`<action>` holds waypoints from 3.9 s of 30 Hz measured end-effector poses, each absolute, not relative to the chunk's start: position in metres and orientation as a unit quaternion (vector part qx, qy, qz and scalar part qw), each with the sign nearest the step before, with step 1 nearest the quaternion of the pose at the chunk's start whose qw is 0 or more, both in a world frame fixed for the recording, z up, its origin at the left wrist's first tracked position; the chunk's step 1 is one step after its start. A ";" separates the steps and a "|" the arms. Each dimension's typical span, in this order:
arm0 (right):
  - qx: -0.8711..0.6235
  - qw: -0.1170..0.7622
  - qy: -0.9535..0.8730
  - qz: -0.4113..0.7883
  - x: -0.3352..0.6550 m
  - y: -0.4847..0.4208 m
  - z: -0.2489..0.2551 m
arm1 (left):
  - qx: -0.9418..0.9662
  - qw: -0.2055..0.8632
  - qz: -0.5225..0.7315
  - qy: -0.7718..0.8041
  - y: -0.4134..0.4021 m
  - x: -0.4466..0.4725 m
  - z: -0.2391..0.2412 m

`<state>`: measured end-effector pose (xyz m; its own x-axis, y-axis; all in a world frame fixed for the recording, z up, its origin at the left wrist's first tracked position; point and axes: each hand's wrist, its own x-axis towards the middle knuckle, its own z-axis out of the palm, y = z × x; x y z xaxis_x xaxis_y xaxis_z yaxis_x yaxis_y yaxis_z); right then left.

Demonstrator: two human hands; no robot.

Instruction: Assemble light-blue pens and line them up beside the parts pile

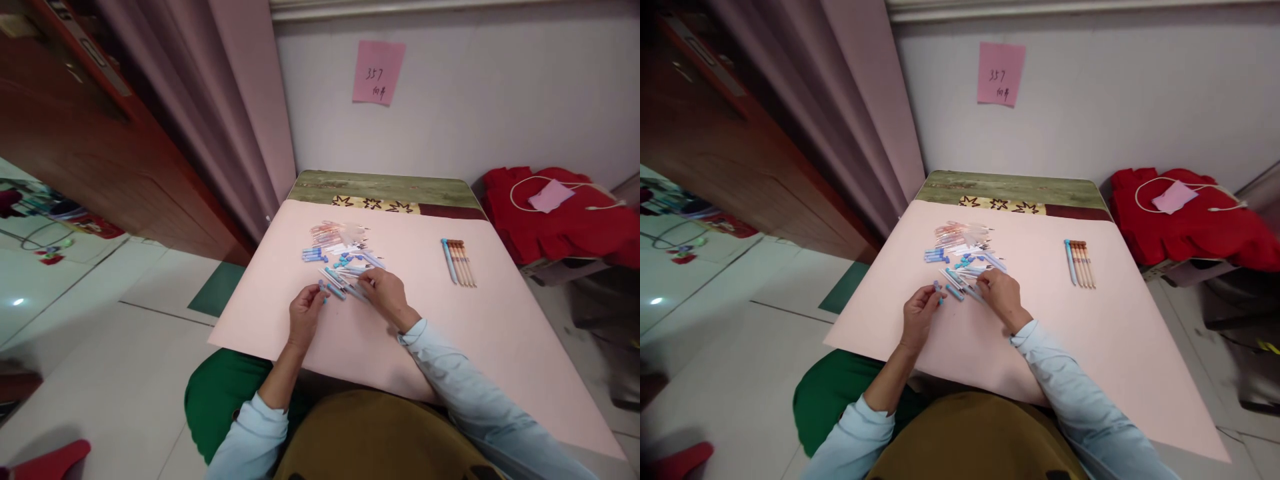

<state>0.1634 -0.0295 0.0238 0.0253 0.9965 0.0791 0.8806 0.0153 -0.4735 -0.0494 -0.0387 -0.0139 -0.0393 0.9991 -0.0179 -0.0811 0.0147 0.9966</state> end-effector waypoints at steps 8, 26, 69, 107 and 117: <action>-0.677 0.162 -0.706 0.131 0.147 -0.019 0.025 | 0.475 0.520 0.515 0.489 -0.038 -0.050 -0.014; -0.685 0.173 -0.698 0.121 0.140 -0.009 0.021 | 0.485 0.508 0.516 0.490 -0.039 -0.051 -0.013; -0.596 -0.050 -0.801 0.031 0.134 0.035 0.039 | 0.502 0.505 0.509 0.484 -0.037 -0.052 -0.017; -0.534 0.345 -0.744 0.204 0.125 -0.042 0.049 | 0.625 0.387 0.512 0.444 -0.042 -0.052 -0.017; -0.527 0.282 -0.787 0.151 0.123 -0.049 0.045 | 0.610 0.407 0.516 0.442 -0.042 -0.051 -0.016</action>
